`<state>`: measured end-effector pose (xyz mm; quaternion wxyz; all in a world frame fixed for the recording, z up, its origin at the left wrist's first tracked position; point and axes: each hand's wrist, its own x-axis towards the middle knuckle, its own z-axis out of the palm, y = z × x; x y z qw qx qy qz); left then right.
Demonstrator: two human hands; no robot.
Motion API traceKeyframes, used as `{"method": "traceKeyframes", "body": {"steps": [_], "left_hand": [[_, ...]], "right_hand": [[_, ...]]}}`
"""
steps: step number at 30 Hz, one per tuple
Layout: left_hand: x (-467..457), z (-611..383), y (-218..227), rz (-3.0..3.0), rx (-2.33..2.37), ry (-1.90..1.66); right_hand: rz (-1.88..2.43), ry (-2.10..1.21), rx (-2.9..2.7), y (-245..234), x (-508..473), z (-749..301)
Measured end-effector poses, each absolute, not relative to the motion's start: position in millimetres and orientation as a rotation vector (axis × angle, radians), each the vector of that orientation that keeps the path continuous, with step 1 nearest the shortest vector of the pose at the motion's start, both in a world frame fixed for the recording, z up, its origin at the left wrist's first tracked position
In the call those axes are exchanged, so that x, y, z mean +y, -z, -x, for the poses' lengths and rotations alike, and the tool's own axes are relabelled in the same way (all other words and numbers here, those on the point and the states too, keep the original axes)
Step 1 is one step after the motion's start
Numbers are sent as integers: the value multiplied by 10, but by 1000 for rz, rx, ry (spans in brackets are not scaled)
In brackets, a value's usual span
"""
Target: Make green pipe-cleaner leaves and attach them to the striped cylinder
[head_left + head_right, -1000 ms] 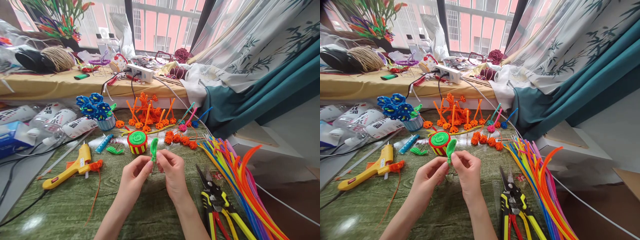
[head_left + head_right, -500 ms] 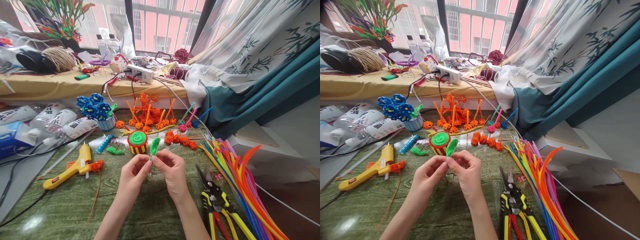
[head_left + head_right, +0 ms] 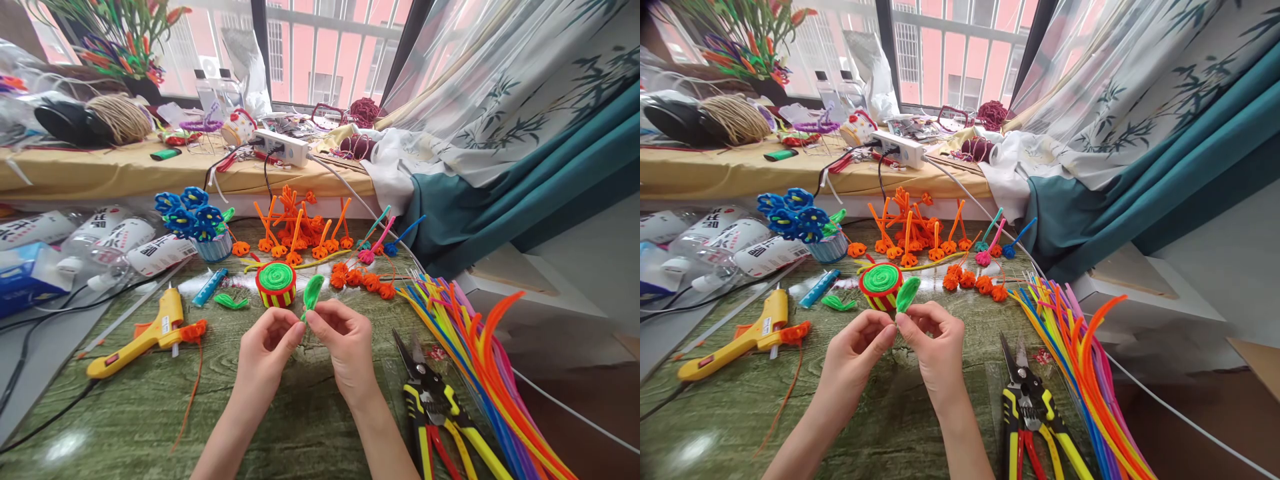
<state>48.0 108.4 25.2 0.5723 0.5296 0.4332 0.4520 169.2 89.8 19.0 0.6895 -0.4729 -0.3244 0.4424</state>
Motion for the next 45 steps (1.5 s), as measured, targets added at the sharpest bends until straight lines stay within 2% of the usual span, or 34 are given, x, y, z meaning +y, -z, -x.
{"method": "traceKeyframes", "body": {"steps": [13,28,45], "left_hand": [[1058,-451,-260,-1340,1091,-1061],[1055,-481,-250,-1566,1048,-1010],[1063,-459,-226,-1761,1093,-1150]], "right_hand": [[1051,-1056,-657,-253,892,-1646],[1025,-988,-756,-203,871,-1653],[966,-1167,-821,-206,893,-1730]]}}
